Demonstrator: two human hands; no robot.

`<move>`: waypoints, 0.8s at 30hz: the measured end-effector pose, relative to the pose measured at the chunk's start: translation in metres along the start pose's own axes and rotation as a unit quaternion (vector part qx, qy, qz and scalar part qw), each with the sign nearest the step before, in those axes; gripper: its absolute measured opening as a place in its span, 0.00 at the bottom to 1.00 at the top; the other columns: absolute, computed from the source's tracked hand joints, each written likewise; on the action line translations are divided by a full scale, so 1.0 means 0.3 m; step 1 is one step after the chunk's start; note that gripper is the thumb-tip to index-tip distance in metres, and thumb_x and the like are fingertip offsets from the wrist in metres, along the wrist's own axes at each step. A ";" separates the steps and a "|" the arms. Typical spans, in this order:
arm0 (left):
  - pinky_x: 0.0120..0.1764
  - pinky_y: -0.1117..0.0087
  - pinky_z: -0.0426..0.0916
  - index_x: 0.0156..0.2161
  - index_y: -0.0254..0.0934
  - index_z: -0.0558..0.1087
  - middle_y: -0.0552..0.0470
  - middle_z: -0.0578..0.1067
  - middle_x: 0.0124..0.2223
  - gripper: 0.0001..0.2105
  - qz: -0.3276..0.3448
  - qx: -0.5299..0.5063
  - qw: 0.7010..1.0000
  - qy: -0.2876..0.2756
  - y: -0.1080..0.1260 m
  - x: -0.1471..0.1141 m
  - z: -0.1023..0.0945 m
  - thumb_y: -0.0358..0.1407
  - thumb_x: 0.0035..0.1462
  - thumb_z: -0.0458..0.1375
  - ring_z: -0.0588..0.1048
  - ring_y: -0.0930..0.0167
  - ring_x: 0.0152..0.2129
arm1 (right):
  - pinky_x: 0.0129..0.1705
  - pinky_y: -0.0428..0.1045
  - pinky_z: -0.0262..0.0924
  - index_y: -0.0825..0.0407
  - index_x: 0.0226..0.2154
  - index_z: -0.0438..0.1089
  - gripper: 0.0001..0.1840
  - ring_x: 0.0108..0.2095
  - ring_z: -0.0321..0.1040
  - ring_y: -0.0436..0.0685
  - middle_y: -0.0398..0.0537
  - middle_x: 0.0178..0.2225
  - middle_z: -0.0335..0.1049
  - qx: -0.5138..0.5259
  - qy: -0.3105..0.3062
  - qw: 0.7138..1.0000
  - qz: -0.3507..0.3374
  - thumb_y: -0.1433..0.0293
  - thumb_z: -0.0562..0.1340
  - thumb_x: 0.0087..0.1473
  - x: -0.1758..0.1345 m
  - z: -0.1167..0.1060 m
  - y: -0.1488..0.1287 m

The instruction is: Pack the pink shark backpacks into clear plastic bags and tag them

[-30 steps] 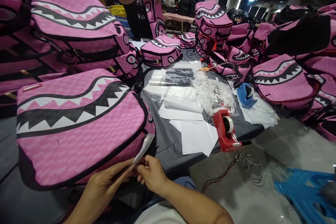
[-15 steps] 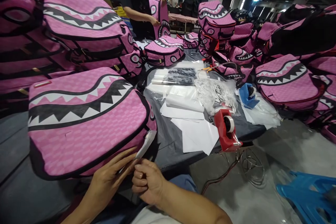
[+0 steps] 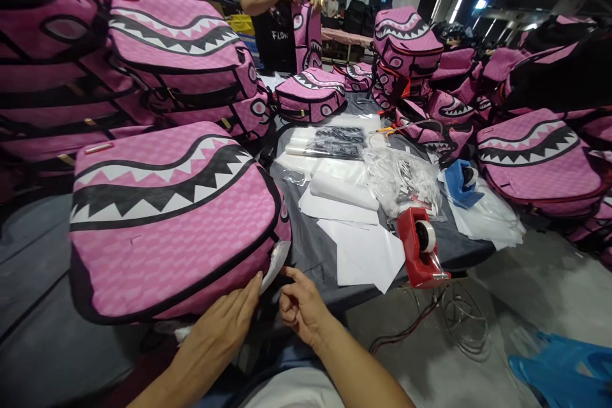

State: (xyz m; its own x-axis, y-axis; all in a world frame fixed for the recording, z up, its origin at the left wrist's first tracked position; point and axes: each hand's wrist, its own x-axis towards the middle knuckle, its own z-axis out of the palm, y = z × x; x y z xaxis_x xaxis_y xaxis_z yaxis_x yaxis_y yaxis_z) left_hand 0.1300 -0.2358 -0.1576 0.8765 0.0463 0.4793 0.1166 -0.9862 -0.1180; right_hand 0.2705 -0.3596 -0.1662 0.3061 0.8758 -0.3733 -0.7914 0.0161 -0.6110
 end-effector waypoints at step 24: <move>0.23 0.78 0.66 0.35 0.26 0.78 0.54 0.76 0.23 0.18 -0.263 -0.536 0.792 0.129 -0.266 0.697 -0.560 0.43 0.60 0.56 0.73 0.77 0.16 | 0.35 0.49 0.55 0.48 0.42 0.63 0.17 0.28 0.60 0.55 0.40 0.27 0.60 -0.444 0.257 0.732 -0.449 0.53 0.52 0.66 0.207 0.311 -0.498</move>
State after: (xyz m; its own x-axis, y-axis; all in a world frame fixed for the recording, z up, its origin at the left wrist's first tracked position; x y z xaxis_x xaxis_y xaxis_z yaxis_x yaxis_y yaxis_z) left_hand 0.2254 -0.1743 0.0980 0.6980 0.5976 0.3946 -0.1512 -0.4156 0.8969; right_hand 0.3584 -0.2625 -0.0331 0.8309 0.4035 0.3831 0.4367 -0.0462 -0.8984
